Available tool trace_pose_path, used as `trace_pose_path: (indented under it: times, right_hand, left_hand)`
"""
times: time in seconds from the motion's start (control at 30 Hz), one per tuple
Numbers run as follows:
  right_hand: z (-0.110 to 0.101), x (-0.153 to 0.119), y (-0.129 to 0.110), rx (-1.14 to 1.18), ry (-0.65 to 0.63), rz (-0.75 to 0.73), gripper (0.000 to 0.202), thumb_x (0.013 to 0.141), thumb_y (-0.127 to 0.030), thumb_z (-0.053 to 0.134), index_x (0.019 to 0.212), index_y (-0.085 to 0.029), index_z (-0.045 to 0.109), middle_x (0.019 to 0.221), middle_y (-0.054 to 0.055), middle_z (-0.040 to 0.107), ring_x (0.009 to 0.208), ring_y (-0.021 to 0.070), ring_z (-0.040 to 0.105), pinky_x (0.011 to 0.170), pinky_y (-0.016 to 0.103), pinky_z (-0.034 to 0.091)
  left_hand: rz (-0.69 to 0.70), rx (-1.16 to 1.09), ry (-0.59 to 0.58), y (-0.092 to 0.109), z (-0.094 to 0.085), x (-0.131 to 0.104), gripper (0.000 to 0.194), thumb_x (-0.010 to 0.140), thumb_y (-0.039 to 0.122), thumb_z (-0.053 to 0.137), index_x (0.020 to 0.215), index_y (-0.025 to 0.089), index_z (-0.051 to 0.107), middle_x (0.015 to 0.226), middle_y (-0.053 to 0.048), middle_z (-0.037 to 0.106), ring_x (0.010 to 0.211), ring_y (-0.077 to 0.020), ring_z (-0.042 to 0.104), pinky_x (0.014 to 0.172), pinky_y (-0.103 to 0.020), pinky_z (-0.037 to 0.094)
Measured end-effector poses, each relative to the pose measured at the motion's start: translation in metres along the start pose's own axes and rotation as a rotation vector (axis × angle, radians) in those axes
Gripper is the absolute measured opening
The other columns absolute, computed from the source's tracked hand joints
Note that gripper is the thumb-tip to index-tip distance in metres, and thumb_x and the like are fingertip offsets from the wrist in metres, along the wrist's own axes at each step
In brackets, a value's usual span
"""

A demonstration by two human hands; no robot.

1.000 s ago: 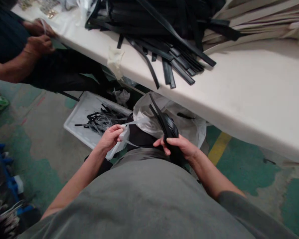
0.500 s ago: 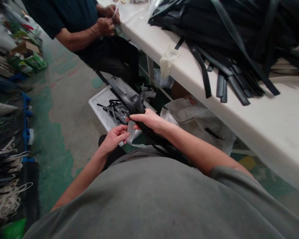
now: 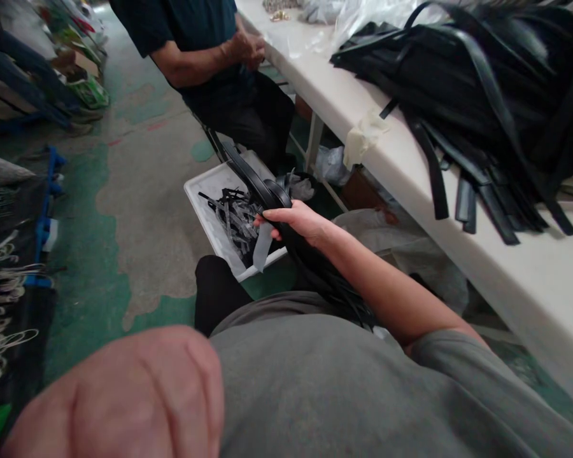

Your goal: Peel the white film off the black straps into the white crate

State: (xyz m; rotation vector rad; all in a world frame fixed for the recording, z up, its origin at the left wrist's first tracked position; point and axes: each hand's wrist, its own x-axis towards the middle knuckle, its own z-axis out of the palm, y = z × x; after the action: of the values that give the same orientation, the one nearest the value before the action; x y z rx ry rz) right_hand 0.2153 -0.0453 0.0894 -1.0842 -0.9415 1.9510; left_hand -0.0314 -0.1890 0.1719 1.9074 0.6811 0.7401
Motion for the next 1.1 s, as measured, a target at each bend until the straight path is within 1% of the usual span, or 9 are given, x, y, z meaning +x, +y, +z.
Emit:
trace_pose_path:
  times: [0.13, 0.17, 0.23, 0.33, 0.43, 0.53, 0.73, 0.93, 1.1]
  right_hand:
    - [0.0, 0.003, 0.003, -0.001, 0.01, -0.012, 0.018, 0.07, -0.023, 0.075, 0.081, -0.008, 0.071, 0.078, 0.01, 0.074, 0.044, 0.0081, 0.055, 0.038, 0.018, 0.046]
    - [0.0, 0.004, 0.003, -0.009, 0.013, -0.01, 0.019, 0.071, -0.023, 0.075, 0.082, -0.008, 0.071, 0.077, 0.009, 0.074, 0.044, 0.0084, 0.055, 0.039, 0.019, 0.047]
    - [0.0, 0.006, 0.003, -0.027, 0.028, -0.003, 0.018, 0.07, -0.022, 0.075, 0.081, -0.008, 0.071, 0.076, 0.009, 0.074, 0.043, 0.0088, 0.055, 0.039, 0.019, 0.047]
    - [-0.001, 0.012, 0.002, -0.041, 0.08, 0.002, 0.016, 0.071, -0.021, 0.075, 0.08, -0.009, 0.07, 0.075, 0.009, 0.074, 0.042, 0.0079, 0.054, 0.038, 0.018, 0.045]
    - [-0.005, 0.026, 0.005, -0.06, 0.124, -0.011, 0.013, 0.073, -0.02, 0.074, 0.079, -0.009, 0.069, 0.074, 0.008, 0.073, 0.042, 0.0069, 0.053, 0.038, 0.017, 0.044]
    - [-0.01, 0.043, 0.012, -0.093, 0.146, -0.023, 0.013, 0.075, -0.021, 0.072, 0.079, -0.01, 0.067, 0.075, 0.008, 0.073, 0.043, 0.0075, 0.054, 0.039, 0.018, 0.043]
    - [-0.007, 0.064, 0.022, -0.151, 0.175, -0.035, 0.01, 0.078, -0.019, 0.067, 0.08, -0.01, 0.065, 0.071, 0.005, 0.072, 0.044, 0.0077, 0.053, 0.041, 0.017, 0.043]
    - [-0.004, 0.07, 0.026, -0.196, 0.192, -0.052, 0.007, 0.079, -0.018, 0.065, 0.08, -0.011, 0.064, 0.073, 0.006, 0.071, 0.046, 0.0083, 0.054, 0.043, 0.019, 0.044]
    - [-0.004, 0.082, 0.036, -0.236, 0.153, -0.08, 0.008, 0.077, -0.017, 0.067, 0.076, -0.011, 0.062, 0.073, 0.007, 0.07, 0.044, 0.0095, 0.054, 0.044, 0.023, 0.046]
  left_hand:
    - [-0.216, -0.205, 0.532, -0.07, 0.014, 0.052, 0.059, 0.06, 0.067, 0.07, 0.11, 0.036, 0.067, 0.109, -0.005, 0.069, 0.104, -0.029, 0.065, 0.075, -0.042, 0.056]
    - [-0.255, -0.257, 0.593, -0.093, 0.019, 0.066, 0.064, 0.061, 0.062, 0.075, 0.114, 0.03, 0.063, 0.116, -0.007, 0.067, 0.11, -0.028, 0.062, 0.083, -0.04, 0.054]
    - [-0.334, -0.374, 0.571, -0.133, 0.032, 0.082, 0.066, 0.063, 0.054, 0.078, 0.117, 0.022, 0.058, 0.119, -0.009, 0.065, 0.11, -0.0251, 0.061, 0.091, -0.036, 0.05]
    - [-0.485, -0.494, 0.46, -0.169, 0.053, 0.079, 0.049, 0.073, 0.049, 0.072, 0.108, 0.016, 0.061, 0.088, -0.005, 0.07, 0.082, -0.0179, 0.066, 0.081, -0.031, 0.051]
    - [-0.605, -0.572, 0.496, -0.176, 0.07, 0.062, 0.039, 0.074, 0.044, 0.07, 0.099, 0.015, 0.064, 0.068, 0.001, 0.065, 0.06, -0.0115, 0.059, 0.066, -0.026, 0.048]
    - [-0.683, -0.619, 0.486, -0.175, 0.077, 0.049, 0.039, 0.067, 0.037, 0.076, 0.098, 0.015, 0.067, 0.071, 0.001, 0.066, 0.059, -0.009, 0.056, 0.061, -0.022, 0.045]
    - [-0.831, -0.58, 0.237, -0.184, 0.074, 0.032, 0.035, 0.069, 0.035, 0.074, 0.096, 0.013, 0.072, 0.069, -0.001, 0.066, 0.057, -0.0097, 0.056, 0.057, -0.022, 0.043]
    - [-0.824, -0.437, -0.067, -0.186, 0.066, 0.024, 0.02, 0.076, 0.032, 0.066, 0.082, 0.015, 0.075, 0.071, -0.006, 0.071, 0.061, -0.014, 0.062, 0.063, -0.026, 0.049]
    - [-0.815, -0.308, -0.169, -0.183, 0.057, 0.022, 0.02, 0.078, 0.035, 0.063, 0.08, 0.019, 0.075, 0.08, -0.006, 0.075, 0.068, -0.0164, 0.067, 0.066, -0.027, 0.051]
